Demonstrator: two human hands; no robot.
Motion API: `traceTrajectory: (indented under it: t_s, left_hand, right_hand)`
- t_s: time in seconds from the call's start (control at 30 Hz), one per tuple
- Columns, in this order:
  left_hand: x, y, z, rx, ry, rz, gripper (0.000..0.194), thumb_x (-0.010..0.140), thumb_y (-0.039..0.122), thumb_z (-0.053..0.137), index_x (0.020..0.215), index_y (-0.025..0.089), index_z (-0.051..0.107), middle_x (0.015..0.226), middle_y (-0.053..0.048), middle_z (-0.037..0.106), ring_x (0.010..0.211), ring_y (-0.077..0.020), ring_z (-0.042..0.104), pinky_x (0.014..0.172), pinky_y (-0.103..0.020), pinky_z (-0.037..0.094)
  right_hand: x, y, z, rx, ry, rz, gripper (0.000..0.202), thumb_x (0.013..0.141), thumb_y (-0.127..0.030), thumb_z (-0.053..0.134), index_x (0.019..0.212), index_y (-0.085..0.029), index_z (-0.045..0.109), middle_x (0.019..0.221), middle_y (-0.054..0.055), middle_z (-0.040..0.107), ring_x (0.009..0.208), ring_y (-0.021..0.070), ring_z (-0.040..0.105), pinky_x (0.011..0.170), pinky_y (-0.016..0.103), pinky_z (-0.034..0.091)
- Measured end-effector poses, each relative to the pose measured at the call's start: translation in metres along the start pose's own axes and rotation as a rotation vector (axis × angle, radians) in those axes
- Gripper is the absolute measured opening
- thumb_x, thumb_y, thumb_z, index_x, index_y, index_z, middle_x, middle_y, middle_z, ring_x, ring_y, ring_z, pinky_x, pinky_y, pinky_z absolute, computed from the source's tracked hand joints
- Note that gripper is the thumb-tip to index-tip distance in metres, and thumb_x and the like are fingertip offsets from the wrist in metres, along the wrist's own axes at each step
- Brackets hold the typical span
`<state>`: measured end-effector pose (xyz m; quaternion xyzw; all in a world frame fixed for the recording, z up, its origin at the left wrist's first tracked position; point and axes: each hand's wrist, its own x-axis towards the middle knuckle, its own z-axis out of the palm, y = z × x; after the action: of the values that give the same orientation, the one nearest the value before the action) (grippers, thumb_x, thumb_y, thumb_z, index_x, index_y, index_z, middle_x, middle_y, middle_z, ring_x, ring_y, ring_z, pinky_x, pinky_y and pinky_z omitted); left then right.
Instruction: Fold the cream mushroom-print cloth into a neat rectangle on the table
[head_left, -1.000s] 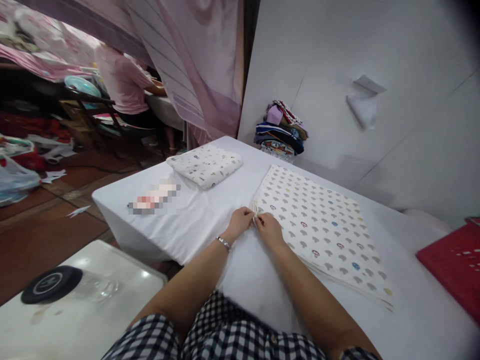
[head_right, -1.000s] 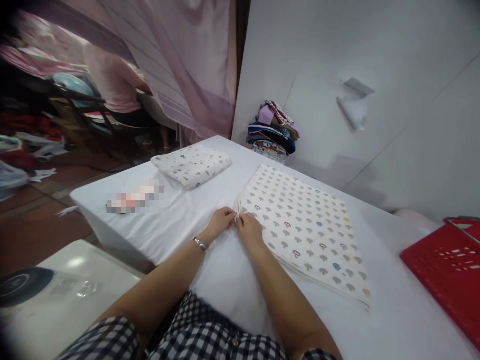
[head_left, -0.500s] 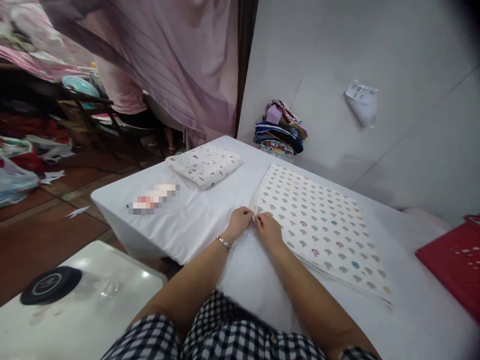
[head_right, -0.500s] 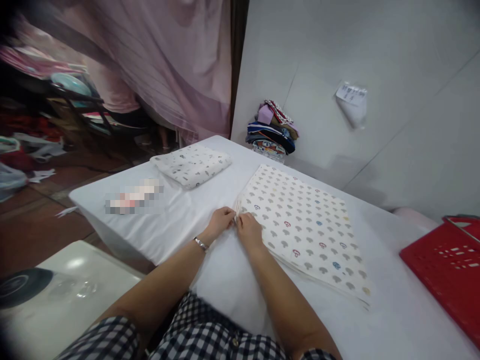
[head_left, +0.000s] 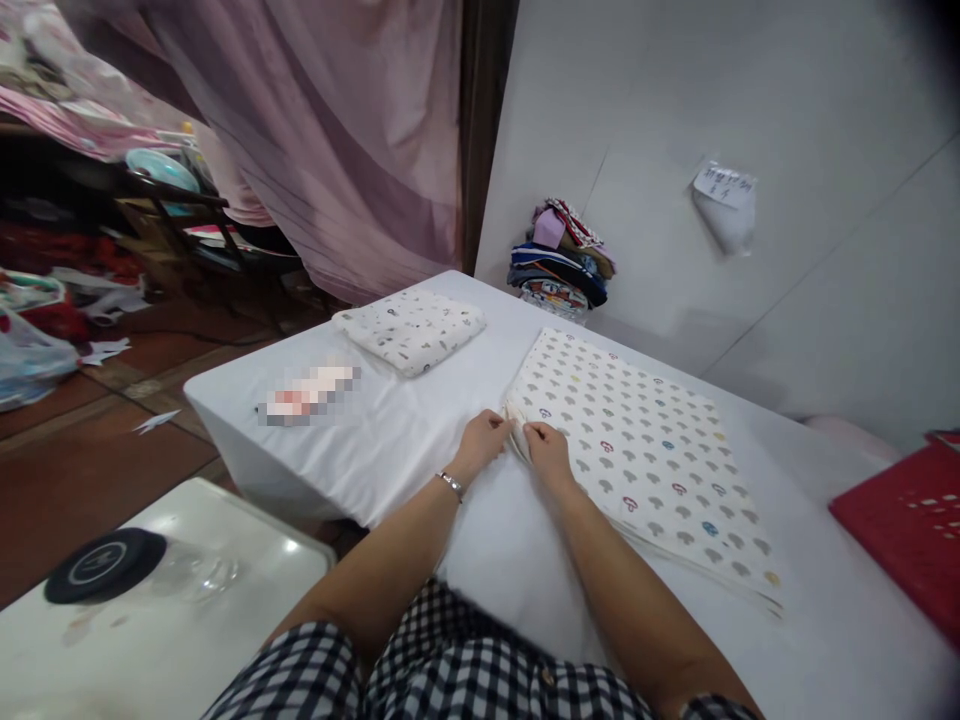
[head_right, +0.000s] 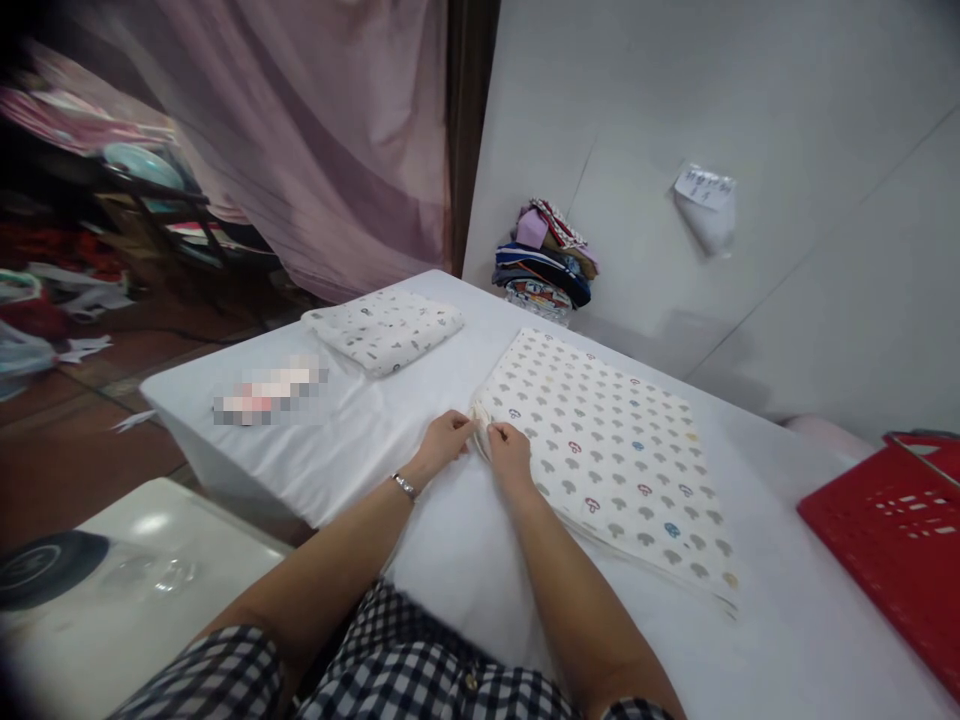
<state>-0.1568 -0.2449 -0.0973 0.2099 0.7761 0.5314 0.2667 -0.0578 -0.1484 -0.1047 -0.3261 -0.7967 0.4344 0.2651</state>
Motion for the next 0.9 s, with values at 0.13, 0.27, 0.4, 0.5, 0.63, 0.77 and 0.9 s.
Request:
traceTrajectory:
  t_s: [0.13, 0.27, 0.4, 0.5, 0.63, 0.77, 0.9]
  left_hand:
    - [0.0, 0.001, 0.001, 0.054, 0.015, 0.006, 0.024, 0.073, 0.03, 0.063, 0.091, 0.014, 0.057, 0.064, 0.0, 0.064, 0.046, -0.0105, 0.055, 0.049, -0.021, 0.04]
    - [0.001, 0.002, 0.001, 0.014, 0.028, -0.007, 0.021, 0.068, 0.013, 0.059, 0.089, 0.015, 0.058, 0.059, 0.002, 0.061, 0.047, -0.0103, 0.053, 0.05, -0.021, 0.038]
    - [0.001, -0.001, 0.0, -0.083, 0.034, -0.031, 0.016, 0.071, 0.011, 0.051, 0.085, 0.015, 0.057, 0.051, 0.004, 0.053, 0.046, -0.0097, 0.05, 0.047, -0.02, 0.036]
    - [0.001, -0.003, 0.001, -0.157, 0.036, -0.025, 0.013, 0.071, 0.012, 0.051, 0.083, 0.015, 0.057, 0.051, 0.005, 0.051, 0.046, -0.0083, 0.048, 0.048, -0.019, 0.037]
    - [0.001, -0.004, 0.003, -0.221, 0.034, -0.001, 0.012, 0.071, 0.013, 0.052, 0.083, 0.016, 0.056, 0.051, 0.006, 0.05, 0.046, -0.0073, 0.047, 0.05, -0.019, 0.038]
    - [0.0, -0.004, 0.002, -0.246, 0.009, 0.009, 0.012, 0.073, 0.015, 0.053, 0.085, 0.015, 0.056, 0.048, 0.007, 0.048, 0.045, -0.0083, 0.047, 0.05, -0.02, 0.039]
    - [0.002, -0.006, 0.002, -0.184, 0.021, 0.044, 0.018, 0.076, 0.03, 0.061, 0.086, 0.015, 0.057, 0.056, 0.004, 0.055, 0.05, -0.0094, 0.052, 0.052, -0.021, 0.041]
  right_hand:
    - [0.0, 0.001, 0.001, -0.005, -0.003, -0.017, 0.032, 0.078, -0.042, 0.047, 0.074, -0.017, 0.067, 0.064, 0.0, 0.063, 0.065, 0.0161, 0.054, 0.064, 0.025, 0.041]
    - [-0.004, 0.002, 0.002, 0.005, 0.02, -0.058, 0.031, 0.079, -0.041, 0.047, 0.076, -0.017, 0.066, 0.068, 0.001, 0.064, 0.067, 0.0162, 0.054, 0.064, 0.026, 0.041]
    - [-0.012, 0.001, 0.003, -0.001, 0.089, -0.155, 0.029, 0.083, -0.039, 0.046, 0.083, -0.017, 0.065, 0.079, 0.003, 0.065, 0.073, 0.0165, 0.055, 0.069, 0.026, 0.042]
    - [-0.018, -0.004, 0.004, -0.147, 0.028, -0.289, 0.028, 0.087, -0.036, 0.043, 0.083, -0.018, 0.063, 0.08, 0.004, 0.062, 0.075, 0.0157, 0.055, 0.07, 0.026, 0.041]
    - [-0.02, -0.009, 0.007, -0.331, -0.039, -0.386, 0.027, 0.091, -0.032, 0.038, 0.084, -0.019, 0.061, 0.082, 0.004, 0.06, 0.078, 0.0153, 0.054, 0.071, 0.026, 0.039]
    - [-0.018, -0.006, 0.009, -0.4, -0.065, -0.381, 0.025, 0.092, -0.03, 0.038, 0.085, -0.02, 0.06, 0.084, 0.004, 0.06, 0.08, 0.0152, 0.054, 0.072, 0.025, 0.039]
    - [-0.017, 0.001, 0.012, -0.425, -0.084, -0.393, 0.024, 0.092, -0.03, 0.039, 0.087, -0.02, 0.06, 0.086, 0.004, 0.06, 0.082, 0.0161, 0.055, 0.072, 0.026, 0.04]
